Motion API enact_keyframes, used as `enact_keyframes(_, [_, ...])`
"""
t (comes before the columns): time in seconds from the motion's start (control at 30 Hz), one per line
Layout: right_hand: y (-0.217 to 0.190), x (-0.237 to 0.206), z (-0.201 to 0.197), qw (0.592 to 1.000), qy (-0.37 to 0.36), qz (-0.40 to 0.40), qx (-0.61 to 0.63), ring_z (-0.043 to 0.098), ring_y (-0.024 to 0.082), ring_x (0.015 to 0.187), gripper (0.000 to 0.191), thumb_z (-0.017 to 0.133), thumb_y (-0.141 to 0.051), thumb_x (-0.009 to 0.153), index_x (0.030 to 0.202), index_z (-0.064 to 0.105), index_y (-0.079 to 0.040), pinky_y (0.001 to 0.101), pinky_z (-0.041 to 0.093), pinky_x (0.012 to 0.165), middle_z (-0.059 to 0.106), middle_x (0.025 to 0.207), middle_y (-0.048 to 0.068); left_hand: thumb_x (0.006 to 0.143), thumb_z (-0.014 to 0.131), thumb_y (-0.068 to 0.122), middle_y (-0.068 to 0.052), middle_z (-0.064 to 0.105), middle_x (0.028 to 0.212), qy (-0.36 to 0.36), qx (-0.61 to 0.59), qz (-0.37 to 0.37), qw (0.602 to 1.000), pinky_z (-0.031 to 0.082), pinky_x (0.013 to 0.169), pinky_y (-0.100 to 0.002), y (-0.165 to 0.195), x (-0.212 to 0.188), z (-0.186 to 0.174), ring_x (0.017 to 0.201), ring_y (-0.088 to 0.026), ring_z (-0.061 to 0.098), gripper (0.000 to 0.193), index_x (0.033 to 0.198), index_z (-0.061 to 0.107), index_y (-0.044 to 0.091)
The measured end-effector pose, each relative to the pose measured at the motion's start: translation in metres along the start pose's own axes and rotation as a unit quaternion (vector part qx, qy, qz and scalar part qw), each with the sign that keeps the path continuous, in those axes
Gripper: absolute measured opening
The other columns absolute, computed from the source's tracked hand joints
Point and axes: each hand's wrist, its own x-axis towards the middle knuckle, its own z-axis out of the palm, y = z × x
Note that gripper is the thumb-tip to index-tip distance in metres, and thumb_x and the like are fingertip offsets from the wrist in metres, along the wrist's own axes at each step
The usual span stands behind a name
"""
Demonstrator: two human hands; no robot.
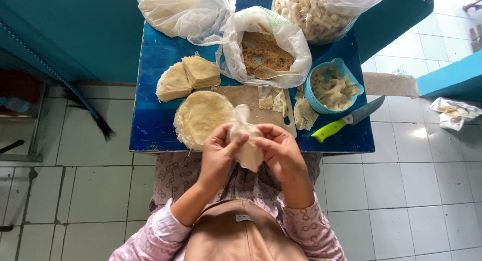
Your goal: The person sits at a small blue table and peels apart thin, round pastry wrapper sheets one at a time, smoothing and stacking them on a cutting board. At the end, the person holds the stacked sheets steady and slices through them with a knife.
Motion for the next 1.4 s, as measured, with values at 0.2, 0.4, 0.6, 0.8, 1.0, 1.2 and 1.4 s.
enact_keyframes(0.2, [0.009, -0.006, 0.0, 0.997, 0.005, 0.018, 0.077, 0.074, 0.022, 0.094, 0.031, 0.072, -0.008, 0.087, 0.115, 0.067, 0.004, 0.0365, 0.061, 0.088, 0.075, 0.106, 0.015, 0.095, 0.073, 0.008, -0.004, 0.072, 0.105, 0.011, -0.058, -0.047, 0.997, 0.05, 0.079, -0.023, -0.004, -0.003, -0.015, 0.089, -0.008, 0.063, 0.029, 0.122, 0.069, -0.002])
enact_keyframes(0.4, [0.022, -0.011, 0.003, 0.997, -0.001, 0.081, -0.007, 0.072, 0.02, 0.087, 0.022, 0.07, -0.008, 0.094, 0.111, 0.067, 0.006, 0.0353, 0.059, 0.081, 0.074, 0.101, 0.014, 0.097, 0.071, 0.008, -0.007, 0.072, 0.11, -0.041, -0.06, -0.047, 0.996, 0.054, 0.086, -0.026, 0.009, -0.015, -0.024, 0.096, -0.011, 0.067, 0.029, 0.124, 0.067, -0.004])
enact_keyframes(0.6, [0.012, -0.017, 0.012, 1.0, 0.023, -0.015, 0.007, 0.072, 0.017, 0.091, 0.014, 0.065, -0.006, 0.095, 0.107, 0.064, 0.002, 0.0321, 0.059, 0.083, 0.073, 0.102, 0.011, 0.093, 0.068, 0.009, -0.006, 0.073, 0.113, -0.004, -0.143, -0.128, 0.981, 0.057, 0.089, -0.03, 0.028, -0.021, -0.038, 0.101, -0.013, 0.069, 0.037, 0.128, 0.062, -0.001])
enact_keyframes(0.8, [0.028, -0.008, 0.011, 0.995, 0.003, 0.045, 0.084, 0.073, 0.019, 0.087, 0.012, 0.06, -0.007, 0.099, 0.106, 0.064, 0.001, 0.0337, 0.06, 0.08, 0.073, 0.102, 0.013, 0.094, 0.071, 0.012, -0.009, 0.074, 0.111, -0.045, -0.059, -0.12, 0.99, 0.057, 0.083, -0.031, 0.024, -0.035, -0.031, 0.093, -0.013, 0.07, 0.038, 0.128, 0.063, -0.005])
enact_keyframes(1.0, [0.025, -0.015, -0.011, 0.985, 0.011, 0.032, 0.168, 0.073, 0.017, 0.093, 0.011, 0.058, -0.005, 0.106, 0.114, 0.061, 0.001, 0.031, 0.059, 0.085, 0.073, 0.107, 0.012, 0.093, 0.068, 0.015, -0.01, 0.076, 0.105, -0.051, -0.058, -0.211, 0.974, 0.06, 0.076, -0.029, 0.061, -0.041, -0.08, 0.086, -0.014, 0.073, 0.032, 0.119, 0.068, -0.004])
enact_keyframes(1.2, [0.033, -0.025, -0.006, 0.987, 0.032, 0.109, 0.116, 0.074, 0.02, 0.096, 0.022, 0.056, -0.008, 0.1, 0.118, 0.061, 0.004, 0.034, 0.06, 0.088, 0.073, 0.108, 0.014, 0.1, 0.066, 0.015, -0.016, 0.074, 0.107, -0.016, -0.088, -0.168, 0.982, 0.06, 0.077, -0.031, 0.09, -0.066, -0.129, 0.089, -0.016, 0.072, 0.029, 0.118, 0.069, -0.008])
enact_keyframes(1.4, [0.039, -0.021, 0.007, 0.982, 0.019, 0.099, 0.16, 0.073, 0.019, 0.097, 0.023, 0.057, -0.006, 0.1, 0.12, 0.06, 0.005, 0.0317, 0.059, 0.089, 0.073, 0.109, 0.014, 0.1, 0.059, 0.016, -0.012, 0.073, 0.106, 0.081, -0.088, -0.052, 0.991, 0.061, 0.087, -0.03, 0.11, -0.075, -0.154, 0.097, -0.016, 0.072, 0.021, 0.112, 0.066, 0.001])
